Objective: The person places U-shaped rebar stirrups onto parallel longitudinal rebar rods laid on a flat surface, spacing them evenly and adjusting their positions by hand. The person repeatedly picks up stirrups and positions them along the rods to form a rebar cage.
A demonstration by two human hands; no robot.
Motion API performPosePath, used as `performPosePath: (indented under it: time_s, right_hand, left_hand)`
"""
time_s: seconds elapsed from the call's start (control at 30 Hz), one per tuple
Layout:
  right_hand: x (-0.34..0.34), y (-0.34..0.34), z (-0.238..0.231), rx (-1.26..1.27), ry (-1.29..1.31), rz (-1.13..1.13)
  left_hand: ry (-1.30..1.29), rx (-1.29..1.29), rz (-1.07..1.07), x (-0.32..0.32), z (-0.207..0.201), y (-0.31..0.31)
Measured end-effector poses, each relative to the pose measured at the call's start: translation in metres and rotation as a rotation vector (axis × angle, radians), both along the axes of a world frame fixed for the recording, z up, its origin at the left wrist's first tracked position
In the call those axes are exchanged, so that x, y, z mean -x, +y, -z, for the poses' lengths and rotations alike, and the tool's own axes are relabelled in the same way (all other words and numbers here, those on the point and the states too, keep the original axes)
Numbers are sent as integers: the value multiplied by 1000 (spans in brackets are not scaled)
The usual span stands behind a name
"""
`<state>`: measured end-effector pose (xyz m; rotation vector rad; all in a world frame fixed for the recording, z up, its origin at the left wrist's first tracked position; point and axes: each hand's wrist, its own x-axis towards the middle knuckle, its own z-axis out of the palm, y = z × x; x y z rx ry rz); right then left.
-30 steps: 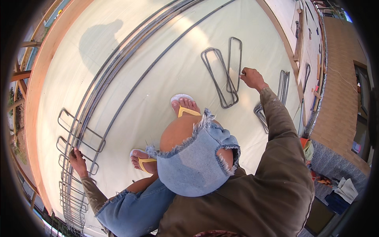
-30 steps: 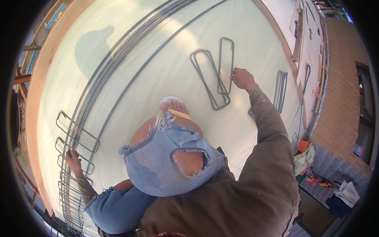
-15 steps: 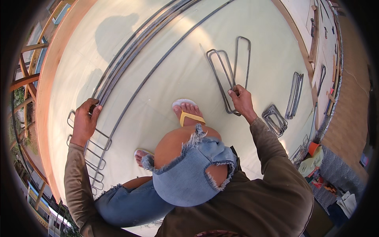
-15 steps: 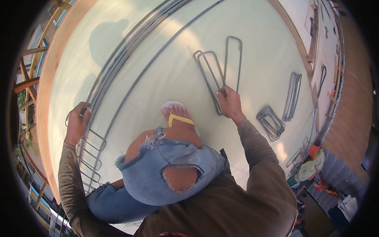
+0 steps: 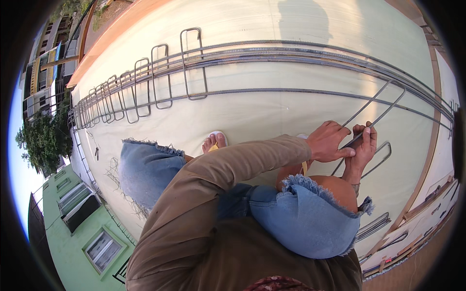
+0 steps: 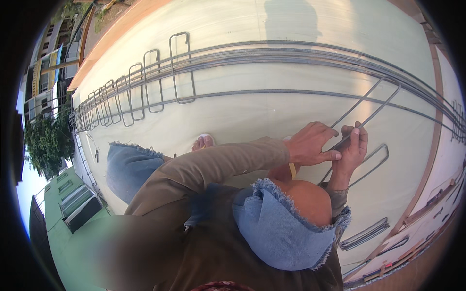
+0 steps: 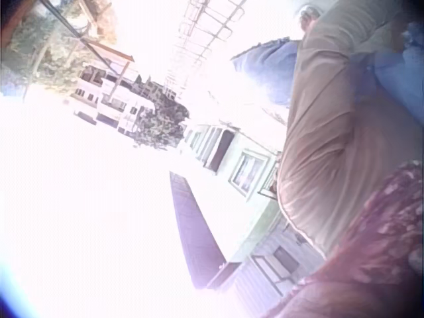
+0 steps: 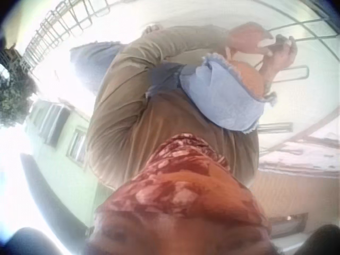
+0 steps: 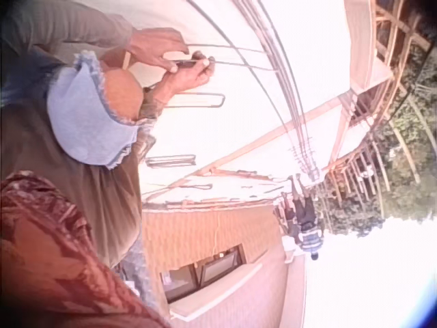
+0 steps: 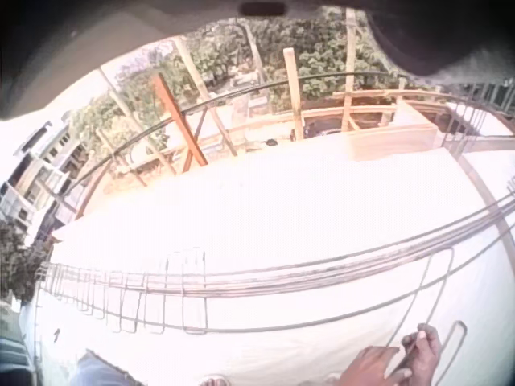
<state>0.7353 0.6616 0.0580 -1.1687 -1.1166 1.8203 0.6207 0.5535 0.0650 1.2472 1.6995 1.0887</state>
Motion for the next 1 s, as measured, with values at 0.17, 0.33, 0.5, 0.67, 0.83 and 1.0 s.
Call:
performPosePath:
  time_s: [0.17,0.33,0.5,0.67,0.83,1.0]
  right_hand:
    - [57,9,-5,-106,83,-100]
    - [85,17,-30,-438,-283,-126]
    - [86,40,-45,-811,-384,-17]
    - [96,42,-30,-728,-513,-203]
    - [131,39,-14,-712,-449,-324]
    - [172,31,-10,-176,-354,-766]
  left_hand:
    - [-4,-101,-354,27,8,-3]
    - [-34,-116,-518,84,-15,-2]
    - [-164,-65,-646,144,-37,-10]
    - [-897,58,-841,165,-32,-17]
    - [-1175,65,-903,168,-22,-29]
    - [-1323,-42,-900,164,-7,-36]
